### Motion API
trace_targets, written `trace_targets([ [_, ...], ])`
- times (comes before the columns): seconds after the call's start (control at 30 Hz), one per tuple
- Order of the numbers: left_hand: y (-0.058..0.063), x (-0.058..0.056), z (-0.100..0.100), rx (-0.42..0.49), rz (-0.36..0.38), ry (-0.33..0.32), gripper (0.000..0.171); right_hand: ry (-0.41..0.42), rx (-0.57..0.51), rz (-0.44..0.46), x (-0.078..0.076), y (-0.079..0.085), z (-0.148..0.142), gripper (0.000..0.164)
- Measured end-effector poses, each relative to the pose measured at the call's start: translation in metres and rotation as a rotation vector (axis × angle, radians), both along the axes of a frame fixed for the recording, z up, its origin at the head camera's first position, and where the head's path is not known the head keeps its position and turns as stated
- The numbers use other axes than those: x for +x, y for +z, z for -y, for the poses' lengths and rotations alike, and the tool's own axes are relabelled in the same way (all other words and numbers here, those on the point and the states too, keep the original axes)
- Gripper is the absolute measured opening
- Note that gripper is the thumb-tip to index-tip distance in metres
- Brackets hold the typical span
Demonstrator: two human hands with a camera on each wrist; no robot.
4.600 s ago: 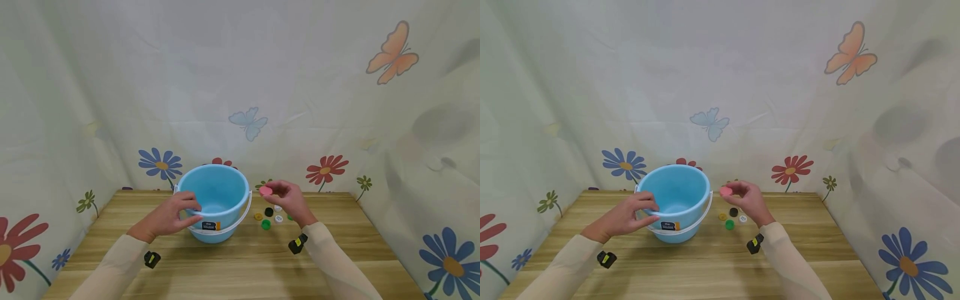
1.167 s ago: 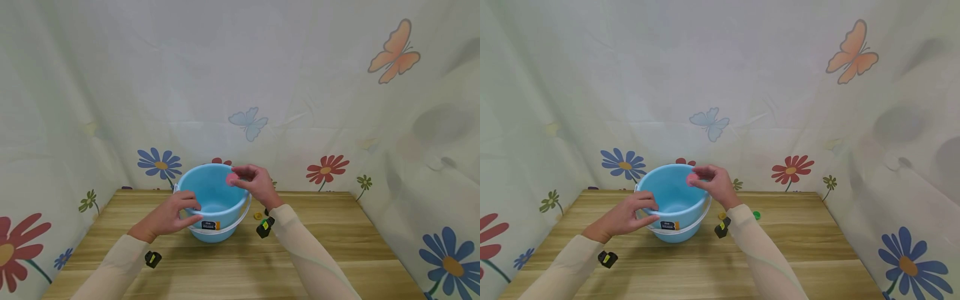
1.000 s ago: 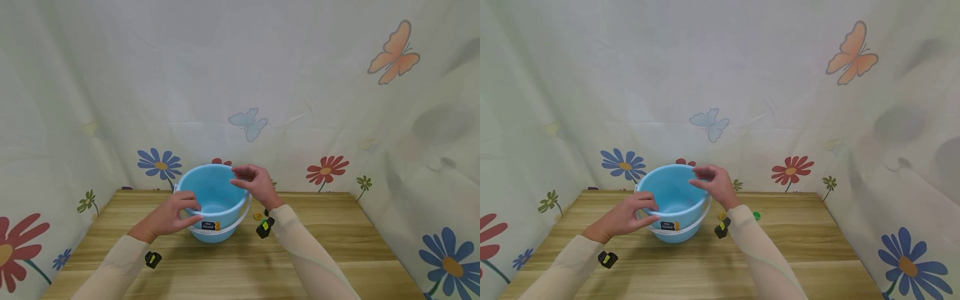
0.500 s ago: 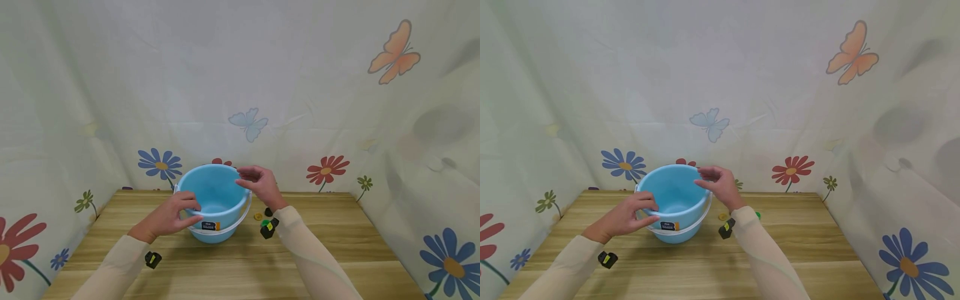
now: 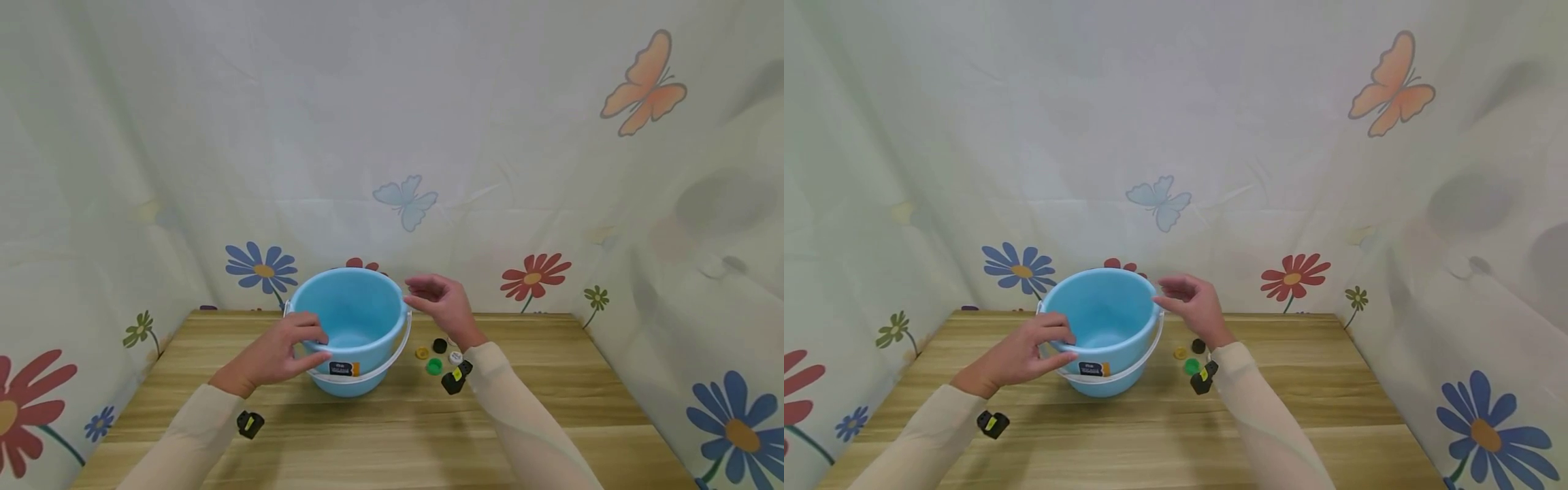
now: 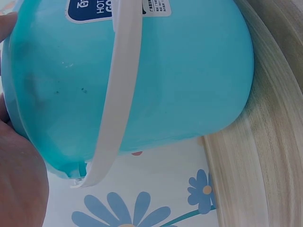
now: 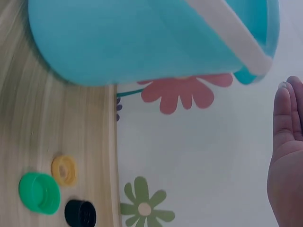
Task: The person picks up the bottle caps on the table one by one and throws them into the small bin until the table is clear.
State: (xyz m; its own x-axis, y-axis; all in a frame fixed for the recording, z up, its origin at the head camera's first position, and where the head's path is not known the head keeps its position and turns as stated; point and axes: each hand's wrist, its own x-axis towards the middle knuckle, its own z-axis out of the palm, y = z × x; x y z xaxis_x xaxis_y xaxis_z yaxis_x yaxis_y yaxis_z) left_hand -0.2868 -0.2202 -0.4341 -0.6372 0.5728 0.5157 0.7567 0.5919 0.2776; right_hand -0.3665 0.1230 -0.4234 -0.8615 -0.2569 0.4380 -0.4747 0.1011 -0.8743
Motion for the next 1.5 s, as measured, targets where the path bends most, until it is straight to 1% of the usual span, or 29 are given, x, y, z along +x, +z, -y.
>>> trace_targets([
  [0.23,0.0,0.001,0.001,0.013,0.015,-0.004,0.013,-0.016,0.027,-0.019,0.0,-0.01,-0.014,0.037],
  [0.43,-0.002,0.001,0.002,0.013,0.019,0.004,0.013,-0.029,0.043,0.013,0.002,-0.018,-0.025,0.04],
  [0.63,0.0,0.002,0.002,0.012,0.018,0.011,0.013,-0.036,0.06,0.053,0.002,-0.027,-0.034,0.041],
  [0.77,0.0,0.002,0.003,0.011,0.018,0.015,0.013,-0.026,0.053,0.059,0.003,-0.033,-0.04,0.045],
  [0.87,0.0,0.002,0.003,0.01,0.016,0.015,0.013,-0.032,0.067,0.065,0.003,-0.039,-0.045,0.049],
  [1.0,0.0,0.002,0.003,0.009,0.012,0.012,0.013,-0.044,0.096,0.064,0.004,-0.047,-0.052,0.047],
  [1.17,0.001,0.003,0.003,0.013,0.008,0.005,0.013,-0.059,0.09,0.085,0.004,-0.056,-0.061,0.043],
  [1.37,0.002,0.003,0.0,0.013,0.012,0.001,0.013,-0.091,0.099,0.109,0.008,-0.067,-0.077,0.044],
  [1.5,0.003,0.003,-0.001,0.012,0.019,0.006,0.013,-0.126,0.125,0.137,0.009,-0.074,-0.088,0.045],
])
